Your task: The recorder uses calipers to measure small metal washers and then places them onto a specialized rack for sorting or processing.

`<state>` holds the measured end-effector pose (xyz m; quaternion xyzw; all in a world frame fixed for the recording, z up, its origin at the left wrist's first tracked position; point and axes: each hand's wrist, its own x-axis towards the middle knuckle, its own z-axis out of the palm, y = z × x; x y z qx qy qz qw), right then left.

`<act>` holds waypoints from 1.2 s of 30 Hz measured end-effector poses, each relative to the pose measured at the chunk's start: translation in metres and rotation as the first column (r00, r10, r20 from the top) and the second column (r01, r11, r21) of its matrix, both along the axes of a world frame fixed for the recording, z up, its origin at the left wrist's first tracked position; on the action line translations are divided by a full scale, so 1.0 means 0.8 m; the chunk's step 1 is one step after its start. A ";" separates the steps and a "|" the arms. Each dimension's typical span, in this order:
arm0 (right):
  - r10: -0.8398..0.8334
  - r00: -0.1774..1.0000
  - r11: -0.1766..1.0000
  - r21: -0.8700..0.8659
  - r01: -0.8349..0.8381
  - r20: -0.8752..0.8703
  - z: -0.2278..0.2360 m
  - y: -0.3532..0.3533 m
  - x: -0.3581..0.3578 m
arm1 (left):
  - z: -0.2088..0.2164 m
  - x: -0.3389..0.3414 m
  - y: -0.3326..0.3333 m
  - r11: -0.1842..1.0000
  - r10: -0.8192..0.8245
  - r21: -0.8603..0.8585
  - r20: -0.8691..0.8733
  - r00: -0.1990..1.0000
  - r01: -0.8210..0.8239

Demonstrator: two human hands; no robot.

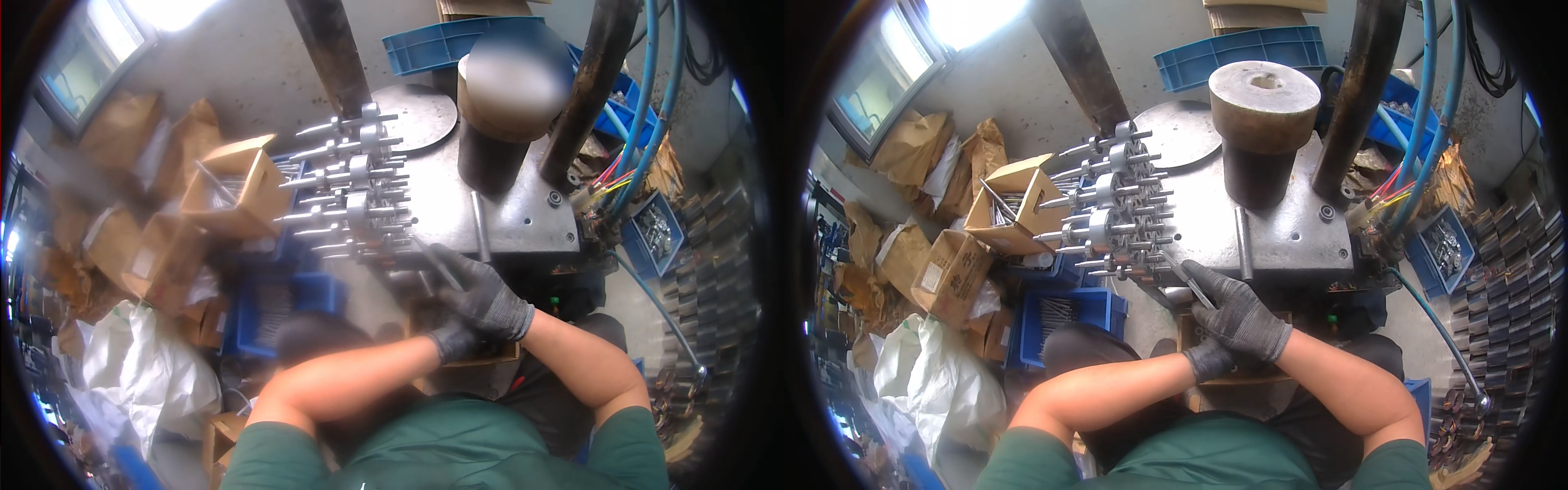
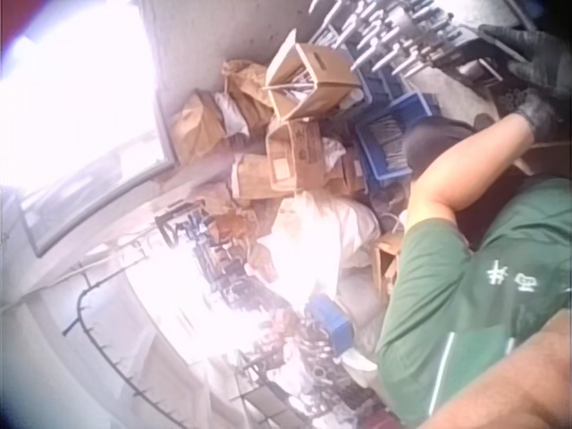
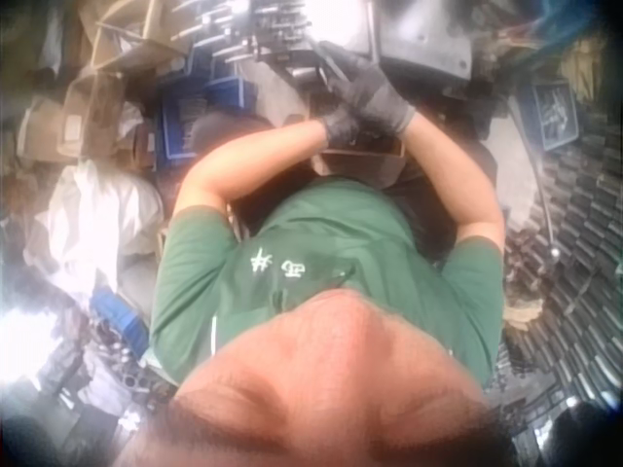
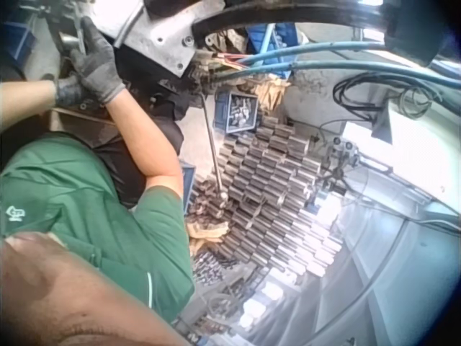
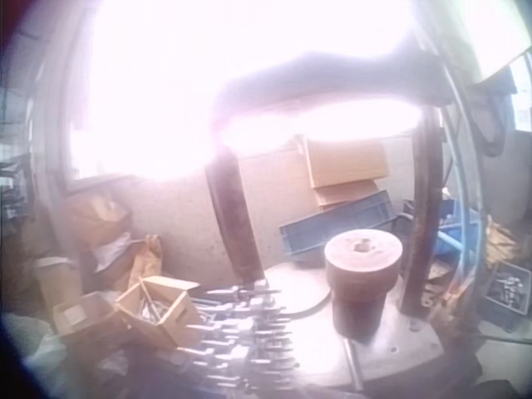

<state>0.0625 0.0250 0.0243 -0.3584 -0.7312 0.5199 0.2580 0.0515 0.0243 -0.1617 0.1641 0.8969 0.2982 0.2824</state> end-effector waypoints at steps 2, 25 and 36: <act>-0.009 1.000 1.000 -0.001 0.009 -0.015 0.000 -0.001 -0.002 | 0.002 0.000 -0.002 1.000 0.028 0.003 0.048 0.998 -0.028; -0.113 0.991 0.974 0.189 0.125 -0.073 -0.027 -0.001 -0.028 | 0.027 -0.083 -0.038 0.958 -0.278 0.282 0.957 0.082 -0.044; -0.048 0.987 0.991 0.116 0.067 -0.155 -0.019 -0.005 -0.028 | 0.008 -0.094 -0.049 0.935 -0.355 0.355 0.935 -0.012 -0.016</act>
